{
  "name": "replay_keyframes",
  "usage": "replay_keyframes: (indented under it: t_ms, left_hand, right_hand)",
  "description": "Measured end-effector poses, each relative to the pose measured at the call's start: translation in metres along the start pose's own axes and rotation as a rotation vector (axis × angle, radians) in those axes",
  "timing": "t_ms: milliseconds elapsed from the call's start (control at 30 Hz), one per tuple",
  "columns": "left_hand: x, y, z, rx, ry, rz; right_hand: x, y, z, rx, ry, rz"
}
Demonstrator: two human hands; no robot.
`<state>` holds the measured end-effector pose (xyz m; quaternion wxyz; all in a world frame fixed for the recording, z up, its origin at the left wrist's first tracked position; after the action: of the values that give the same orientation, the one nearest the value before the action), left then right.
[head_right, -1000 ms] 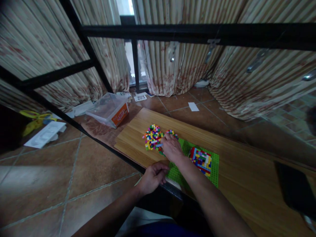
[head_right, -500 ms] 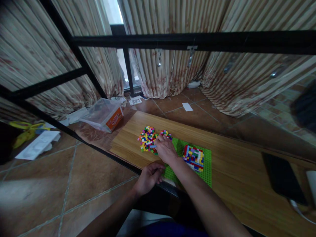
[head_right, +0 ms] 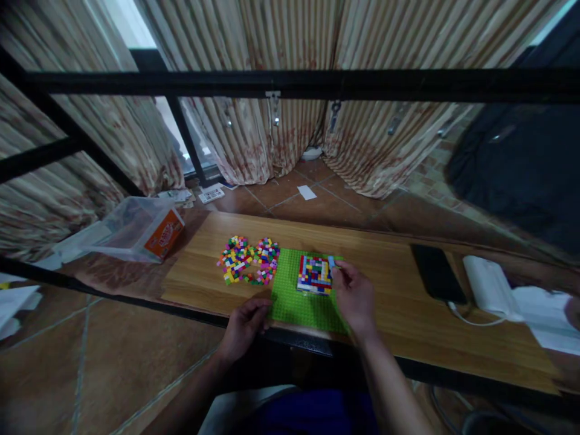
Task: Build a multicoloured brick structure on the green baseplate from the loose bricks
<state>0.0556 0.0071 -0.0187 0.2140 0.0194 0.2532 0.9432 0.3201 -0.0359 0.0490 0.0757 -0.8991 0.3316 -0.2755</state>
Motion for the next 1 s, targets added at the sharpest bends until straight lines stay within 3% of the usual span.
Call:
replay_keyframes:
  t_ms: [133,367,600,1000]
  left_hand:
    - [0.001,0.000,0.003,0.000,-0.001,0.011]
    - [0.002,-0.002,0.003,0.016,-0.030,0.036]
    - [0.000,-0.002,0.002,0.027,-0.007,0.018]
    - [0.000,0.000,0.003,0.006,0.010,0.010]
  right_hand:
    - [0.000,-0.005,0.041,-0.123,-0.040,0.017]
    - [-0.010,-0.013,0.024,-0.021,0.238,-0.057]
    - [-0.004,-0.011,0.017,-0.020,0.306,-0.090]
    - [-0.008,-0.022,0.049,-0.145,0.041,-0.048]
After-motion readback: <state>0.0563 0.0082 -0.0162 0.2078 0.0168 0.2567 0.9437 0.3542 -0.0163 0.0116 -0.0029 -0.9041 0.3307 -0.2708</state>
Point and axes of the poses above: each hand's wrist, its own y-axis away from the middle knuckle, its own x-axis out of the back of the hand, z = x × y, the point moved 6 cm from there along -y, towards the middle knuckle, and after that the axes turned 14 degrees about x, right-handed, at the moved point
